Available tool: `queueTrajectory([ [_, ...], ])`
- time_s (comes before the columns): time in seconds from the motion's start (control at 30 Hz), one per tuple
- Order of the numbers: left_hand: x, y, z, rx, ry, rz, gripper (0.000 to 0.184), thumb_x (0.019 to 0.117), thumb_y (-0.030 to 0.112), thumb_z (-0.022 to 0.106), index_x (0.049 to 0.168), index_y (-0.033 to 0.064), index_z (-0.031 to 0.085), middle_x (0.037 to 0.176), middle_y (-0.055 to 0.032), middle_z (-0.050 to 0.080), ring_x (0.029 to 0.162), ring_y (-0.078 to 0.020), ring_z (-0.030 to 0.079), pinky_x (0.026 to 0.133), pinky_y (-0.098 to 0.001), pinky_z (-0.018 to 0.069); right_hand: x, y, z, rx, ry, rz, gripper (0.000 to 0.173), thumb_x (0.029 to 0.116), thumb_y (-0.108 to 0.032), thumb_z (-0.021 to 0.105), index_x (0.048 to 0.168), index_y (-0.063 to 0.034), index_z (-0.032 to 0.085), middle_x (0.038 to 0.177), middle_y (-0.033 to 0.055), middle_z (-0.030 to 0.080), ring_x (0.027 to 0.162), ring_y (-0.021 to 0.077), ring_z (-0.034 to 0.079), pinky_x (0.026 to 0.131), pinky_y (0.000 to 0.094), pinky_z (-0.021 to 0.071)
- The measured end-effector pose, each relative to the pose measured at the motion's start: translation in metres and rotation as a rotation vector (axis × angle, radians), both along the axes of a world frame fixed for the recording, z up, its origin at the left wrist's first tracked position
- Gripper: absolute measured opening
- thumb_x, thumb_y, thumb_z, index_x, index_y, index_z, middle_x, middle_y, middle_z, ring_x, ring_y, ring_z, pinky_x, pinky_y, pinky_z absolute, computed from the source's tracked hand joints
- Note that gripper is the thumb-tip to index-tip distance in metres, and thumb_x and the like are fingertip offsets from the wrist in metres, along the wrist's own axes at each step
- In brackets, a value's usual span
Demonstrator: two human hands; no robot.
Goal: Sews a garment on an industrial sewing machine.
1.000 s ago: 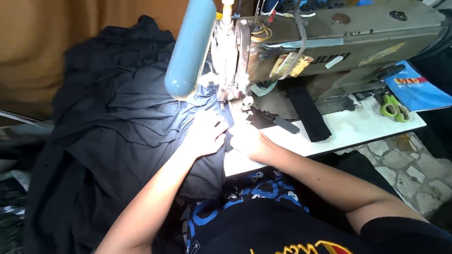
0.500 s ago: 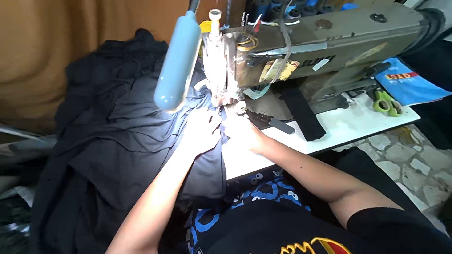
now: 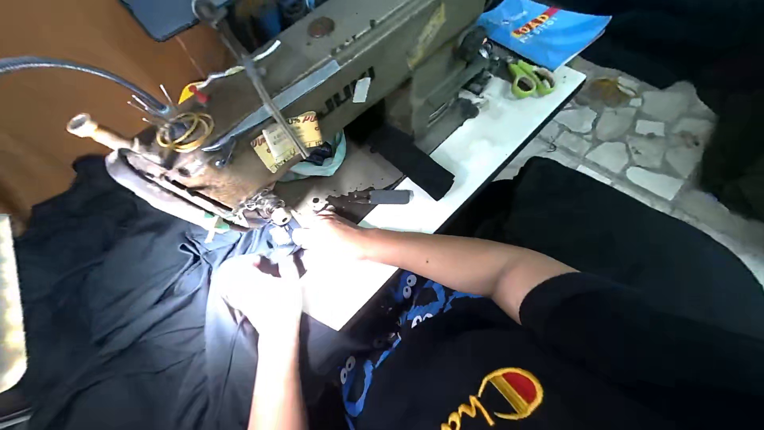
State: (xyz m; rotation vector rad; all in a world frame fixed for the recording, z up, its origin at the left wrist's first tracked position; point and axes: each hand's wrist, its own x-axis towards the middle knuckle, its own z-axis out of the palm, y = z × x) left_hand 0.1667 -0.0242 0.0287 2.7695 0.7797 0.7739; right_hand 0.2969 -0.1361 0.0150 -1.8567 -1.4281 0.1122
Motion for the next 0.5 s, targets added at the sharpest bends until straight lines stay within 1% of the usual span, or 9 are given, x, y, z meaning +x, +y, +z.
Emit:
queueTrajectory([
  [0.03,0.007,0.010,0.002,-0.006,0.008,0.028,0.039,0.0933,0.015,0.060,0.117,-0.0152,0.058,0.127,-0.0394,0.057,0.125,-0.0554,0.053,0.109,-0.0629,0.0373,0.001,-0.002,0.005,-0.036,0.040,0.011,0.016,0.0940,-0.005,0.066,0.107,0.0028,0.072,0.094,0.0192,0.072,0.096,0.0341,0.069,0.099,0.0514,0.0477],
  [0.1,0.010,0.019,0.011,-0.068,0.027,0.048,0.027,0.0984,0.003,0.052,0.118,-0.0125,0.062,0.127,-0.0352,0.060,0.124,-0.0493,0.058,0.108,-0.0603,0.0414,-0.003,-0.004,0.007,-0.064,0.195,-0.045,0.019,0.0982,-0.006,0.061,0.110,0.0031,0.072,0.100,0.0211,0.073,0.101,0.0354,0.069,0.100,0.0516,0.0489],
  [0.17,0.001,0.018,0.032,-0.186,0.006,0.013,0.029,0.1050,0.008,0.047,0.118,-0.0103,0.065,0.122,-0.0306,0.066,0.117,-0.0411,0.064,0.104,-0.0551,0.0471,-0.004,-0.003,0.025,-0.175,0.500,-0.149,0.031,0.1056,-0.018,0.054,0.122,0.0025,0.069,0.119,0.0219,0.070,0.118,0.0338,0.064,0.107,0.0496,0.0462],
  [0.2,-0.008,0.016,0.044,-0.261,0.026,-0.015,0.030,0.1058,0.011,0.048,0.117,-0.0102,0.066,0.117,-0.0292,0.067,0.112,-0.0378,0.066,0.100,-0.0533,0.0486,-0.004,0.002,0.030,-0.245,0.509,-0.190,0.032,0.1046,-0.020,0.056,0.126,0.0011,0.069,0.125,0.0210,0.069,0.124,0.0329,0.062,0.110,0.0487,0.0444],
  [0.27,-0.033,0.008,0.060,-0.291,0.196,-0.102,0.030,0.1030,0.015,0.052,0.110,-0.0084,0.070,0.104,-0.0252,0.070,0.098,-0.0348,0.069,0.089,-0.0529,0.0520,0.000,0.016,0.045,-0.567,0.503,-0.203,0.042,0.1048,-0.023,0.056,0.143,-0.0046,0.058,0.141,0.0194,0.060,0.137,0.0336,0.053,0.115,0.0511,0.0388],
  [0.3,-0.042,0.001,0.068,-0.263,0.337,-0.153,0.029,0.1015,0.014,0.054,0.109,-0.0083,0.071,0.103,-0.0256,0.071,0.099,-0.0377,0.070,0.089,-0.0559,0.0524,-0.001,0.018,0.044,-0.629,0.385,-0.171,0.040,0.1026,-0.020,0.058,0.140,-0.0054,0.059,0.140,0.0193,0.061,0.136,0.0346,0.053,0.115,0.0522,0.0395],
  [0.37,-0.049,-0.023,0.076,-0.109,0.560,-0.278,0.024,0.1006,0.011,0.057,0.105,-0.0064,0.072,0.103,-0.0263,0.071,0.104,-0.0435,0.069,0.090,-0.0591,0.0531,-0.004,0.005,0.034,-0.514,0.054,-0.012,0.026,0.0975,-0.004,0.062,0.123,-0.0030,0.070,0.126,0.0190,0.067,0.128,0.0364,0.058,0.114,0.0525,0.0394],
  [0.43,-0.049,-0.048,0.063,0.042,0.522,-0.400,0.016,0.0936,0.007,0.060,0.092,-0.0004,0.074,0.093,-0.0197,0.071,0.096,-0.0414,0.069,0.081,-0.0567,0.0541,-0.004,-0.008,0.023,-0.373,-0.032,0.066,0.028,0.0966,0.001,0.060,0.122,-0.0013,0.071,0.127,0.0189,0.067,0.128,0.0359,0.058,0.115,0.0516,0.0387],
  [0.5,-0.041,-0.062,0.049,0.061,0.453,-0.448,0.014,0.0911,0.004,0.061,0.090,0.0006,0.074,0.093,-0.0170,0.072,0.103,-0.0401,0.068,0.088,-0.0579,0.0498,-0.004,-0.017,0.015,-0.261,-0.090,0.094,0.026,0.0973,0.002,0.057,0.119,0.0021,0.071,0.127,0.0207,0.067,0.128,0.0367,0.058,0.114,0.0518,0.0398],
])
